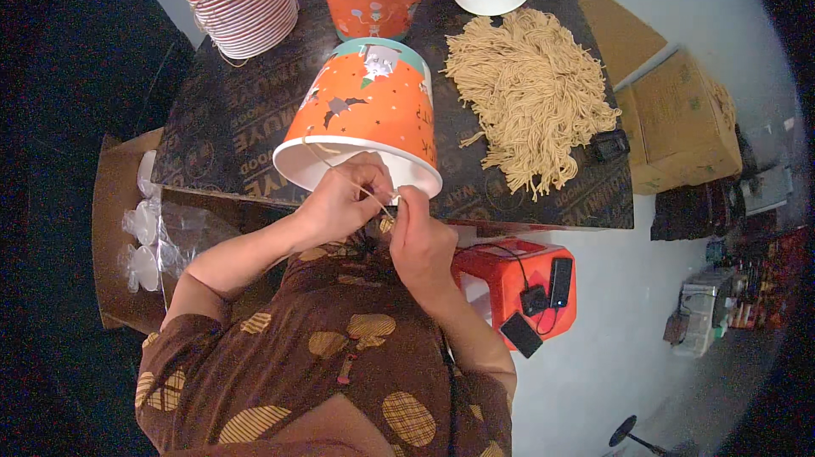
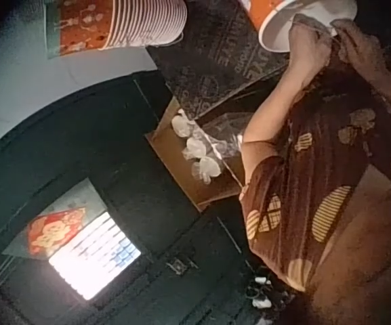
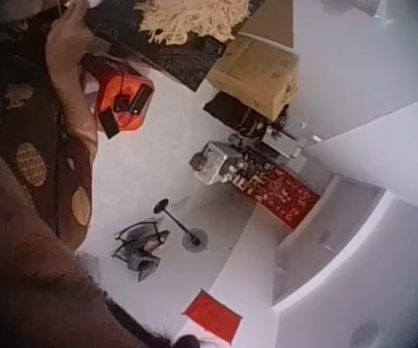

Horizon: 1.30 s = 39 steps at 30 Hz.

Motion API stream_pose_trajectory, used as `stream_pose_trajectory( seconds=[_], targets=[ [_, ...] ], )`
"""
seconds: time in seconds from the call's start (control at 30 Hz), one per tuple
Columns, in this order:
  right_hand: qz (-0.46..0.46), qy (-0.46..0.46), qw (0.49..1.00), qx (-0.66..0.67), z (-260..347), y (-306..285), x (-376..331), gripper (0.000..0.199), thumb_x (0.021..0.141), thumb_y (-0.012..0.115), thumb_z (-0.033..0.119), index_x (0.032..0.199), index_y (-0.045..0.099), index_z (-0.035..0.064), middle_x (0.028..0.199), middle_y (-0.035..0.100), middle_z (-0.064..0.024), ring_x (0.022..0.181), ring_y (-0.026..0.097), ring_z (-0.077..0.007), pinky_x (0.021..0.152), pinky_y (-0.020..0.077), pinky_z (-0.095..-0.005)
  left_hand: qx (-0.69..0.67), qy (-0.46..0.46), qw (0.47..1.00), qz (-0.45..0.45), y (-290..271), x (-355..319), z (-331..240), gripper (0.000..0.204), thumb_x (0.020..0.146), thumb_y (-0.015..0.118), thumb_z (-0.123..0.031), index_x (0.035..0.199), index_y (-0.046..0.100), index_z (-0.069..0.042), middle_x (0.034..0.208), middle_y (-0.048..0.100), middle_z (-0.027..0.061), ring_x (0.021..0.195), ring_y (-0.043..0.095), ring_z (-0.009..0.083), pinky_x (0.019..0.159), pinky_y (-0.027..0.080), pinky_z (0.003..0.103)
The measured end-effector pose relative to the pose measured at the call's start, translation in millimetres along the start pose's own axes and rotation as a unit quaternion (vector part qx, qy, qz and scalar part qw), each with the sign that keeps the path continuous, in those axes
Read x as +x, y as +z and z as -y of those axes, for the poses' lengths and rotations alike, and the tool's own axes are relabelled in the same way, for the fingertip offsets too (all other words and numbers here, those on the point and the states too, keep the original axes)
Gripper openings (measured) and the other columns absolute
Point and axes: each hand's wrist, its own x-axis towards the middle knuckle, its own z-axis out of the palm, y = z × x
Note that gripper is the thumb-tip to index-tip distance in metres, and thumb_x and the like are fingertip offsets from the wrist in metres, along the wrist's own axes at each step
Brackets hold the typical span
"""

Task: Attaching string handles to decorative paper buckets for packaging.

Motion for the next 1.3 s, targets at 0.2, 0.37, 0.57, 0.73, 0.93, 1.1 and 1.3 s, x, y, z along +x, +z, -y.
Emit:
stream_pose_trajectory(
  seconds=[0.2,0.37,0.57,0.73,0.93,1.1,1.3],
  targets=[
    [0.004,-0.019,0.999,-0.039,6.3,0.0,0.7,0.025,0.091,0.062,0.008,0.114,0.056,0.0047,0.060,0.060,-0.0135,0.050,0.062,-0.0317,0.046,0.0470,-0.0425,0.019,0.015,1.000,-0.016,-0.1,-1.0,-0.9,0.007,0.082,0.064,0.004,0.078,0.060,0.001,0.088,0.058,0.0057,0.079,0.057,0.0144,0.069,0.047,0.028],
    [-0.023,-0.037,0.998,-0.046,5.5,0.7,-1.1,0.025,0.089,0.064,0.008,0.112,0.056,0.0047,0.057,0.059,-0.0115,0.049,0.062,-0.0296,0.046,0.0468,-0.0410,-0.015,-0.003,1.000,-0.024,-2.7,-1.9,-7.2,0.006,0.080,0.063,-0.001,0.077,0.060,0.003,0.080,0.058,0.0136,0.075,0.060,0.0257,0.068,0.048,0.036],
    [-0.008,-0.074,0.993,-0.089,13.5,-2.6,2.6,0.026,0.087,0.067,0.008,0.111,0.056,0.0047,0.054,0.058,-0.0086,0.048,0.062,-0.0254,0.045,0.0466,-0.0386,-0.021,-0.010,0.999,-0.031,-0.5,-1.4,-5.7,0.008,0.081,0.064,-0.001,0.078,0.060,0.005,0.081,0.059,0.0135,0.075,0.060,0.0247,0.068,0.048,0.035],
    [-0.025,-0.065,0.995,-0.076,14.5,1.5,4.6,0.020,0.085,0.067,0.003,0.104,0.059,0.0053,0.057,0.057,-0.0125,0.049,0.060,-0.0299,0.045,0.0441,-0.0402,-0.020,0.008,0.999,-0.027,-1.3,-2.3,-0.4,0.008,0.083,0.062,0.000,0.078,0.060,0.006,0.083,0.060,0.0133,0.077,0.060,0.0233,0.069,0.047,0.034],
    [-0.022,-0.067,0.995,-0.068,14.3,2.1,6.1,0.015,0.086,0.067,0.001,0.097,0.057,0.0058,0.057,0.056,-0.0126,0.049,0.060,-0.0296,0.045,0.0441,-0.0401,-0.072,-0.038,0.996,0.026,-8.2,-4.1,-1.5,0.003,0.087,0.061,0.004,0.085,0.063,0.004,0.090,0.059,0.0037,0.084,0.055,0.0109,0.073,0.046,0.027],
    [-0.018,-0.066,0.996,-0.065,13.2,1.4,5.8,0.015,0.086,0.066,0.000,0.098,0.058,0.0048,0.058,0.057,-0.0129,0.049,0.061,-0.0296,0.046,0.0447,-0.0403,-0.059,-0.043,0.996,0.044,-8.0,-3.9,-1.7,0.006,0.085,0.060,0.007,0.081,0.061,0.002,0.088,0.057,0.0032,0.080,0.054,0.0100,0.072,0.045,0.026],
    [-0.014,-0.069,0.997,-0.028,15.3,-7.0,-0.1,0.018,0.086,0.066,0.005,0.103,0.060,0.0035,0.058,0.058,-0.0118,0.049,0.062,-0.0279,0.045,0.0461,-0.0395,-0.093,-0.049,0.994,-0.002,-1.1,-2.6,1.3,0.003,0.078,0.061,0.004,0.076,0.060,0.002,0.079,0.058,0.0096,0.077,0.058,0.0199,0.071,0.047,0.031]
  ],
)
